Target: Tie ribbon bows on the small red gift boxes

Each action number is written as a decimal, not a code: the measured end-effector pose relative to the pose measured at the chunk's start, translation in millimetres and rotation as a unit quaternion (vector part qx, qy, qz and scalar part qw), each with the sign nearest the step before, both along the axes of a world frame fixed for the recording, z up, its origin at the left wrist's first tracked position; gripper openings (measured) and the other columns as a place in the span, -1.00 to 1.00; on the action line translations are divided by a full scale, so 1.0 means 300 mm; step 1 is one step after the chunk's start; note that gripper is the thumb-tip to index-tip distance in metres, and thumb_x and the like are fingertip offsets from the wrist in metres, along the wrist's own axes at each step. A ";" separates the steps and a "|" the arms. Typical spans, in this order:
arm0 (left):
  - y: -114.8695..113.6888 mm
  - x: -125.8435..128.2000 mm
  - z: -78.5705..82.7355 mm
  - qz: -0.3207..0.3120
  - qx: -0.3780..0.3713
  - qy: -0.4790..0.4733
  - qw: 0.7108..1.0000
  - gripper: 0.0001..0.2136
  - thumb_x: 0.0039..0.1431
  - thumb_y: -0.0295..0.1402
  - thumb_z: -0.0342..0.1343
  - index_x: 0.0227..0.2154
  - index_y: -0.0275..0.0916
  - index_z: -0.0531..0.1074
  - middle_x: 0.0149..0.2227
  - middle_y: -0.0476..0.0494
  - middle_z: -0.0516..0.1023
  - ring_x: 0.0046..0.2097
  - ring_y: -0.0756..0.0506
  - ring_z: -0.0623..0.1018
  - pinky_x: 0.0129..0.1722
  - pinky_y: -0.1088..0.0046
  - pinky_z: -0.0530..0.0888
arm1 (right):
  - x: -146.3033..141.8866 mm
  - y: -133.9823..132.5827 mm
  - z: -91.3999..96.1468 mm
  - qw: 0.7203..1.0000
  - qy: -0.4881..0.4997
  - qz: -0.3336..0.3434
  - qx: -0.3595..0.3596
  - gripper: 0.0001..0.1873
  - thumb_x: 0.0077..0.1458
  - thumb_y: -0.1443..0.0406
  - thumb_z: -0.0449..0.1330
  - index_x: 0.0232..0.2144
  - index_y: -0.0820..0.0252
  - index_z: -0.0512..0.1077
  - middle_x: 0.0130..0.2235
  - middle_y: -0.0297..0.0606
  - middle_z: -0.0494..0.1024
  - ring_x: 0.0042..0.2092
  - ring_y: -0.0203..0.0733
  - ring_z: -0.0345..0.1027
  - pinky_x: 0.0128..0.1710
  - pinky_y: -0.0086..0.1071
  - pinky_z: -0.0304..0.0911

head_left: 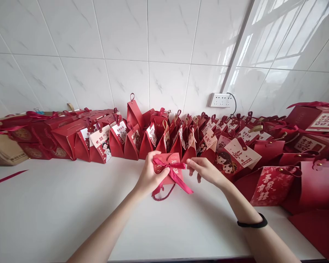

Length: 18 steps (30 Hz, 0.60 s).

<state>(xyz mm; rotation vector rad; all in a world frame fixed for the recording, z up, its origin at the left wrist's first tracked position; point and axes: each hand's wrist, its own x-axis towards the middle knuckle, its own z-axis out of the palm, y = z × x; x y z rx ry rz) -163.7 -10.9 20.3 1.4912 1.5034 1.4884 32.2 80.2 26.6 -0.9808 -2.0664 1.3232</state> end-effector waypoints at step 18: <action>0.006 0.028 -0.039 0.141 0.109 0.027 0.984 -0.84 0.22 -0.24 -0.06 -0.43 -0.17 0.19 -0.14 -0.13 0.33 -0.04 -0.09 0.39 -0.08 0.36 0.38 | -0.074 -0.069 -0.029 0.991 0.126 -0.007 0.040 -0.42 0.02 -0.18 0.04 -0.63 0.21 0.16 -0.59 -0.39 0.20 -0.55 -0.40 0.07 -0.58 -0.48 0.07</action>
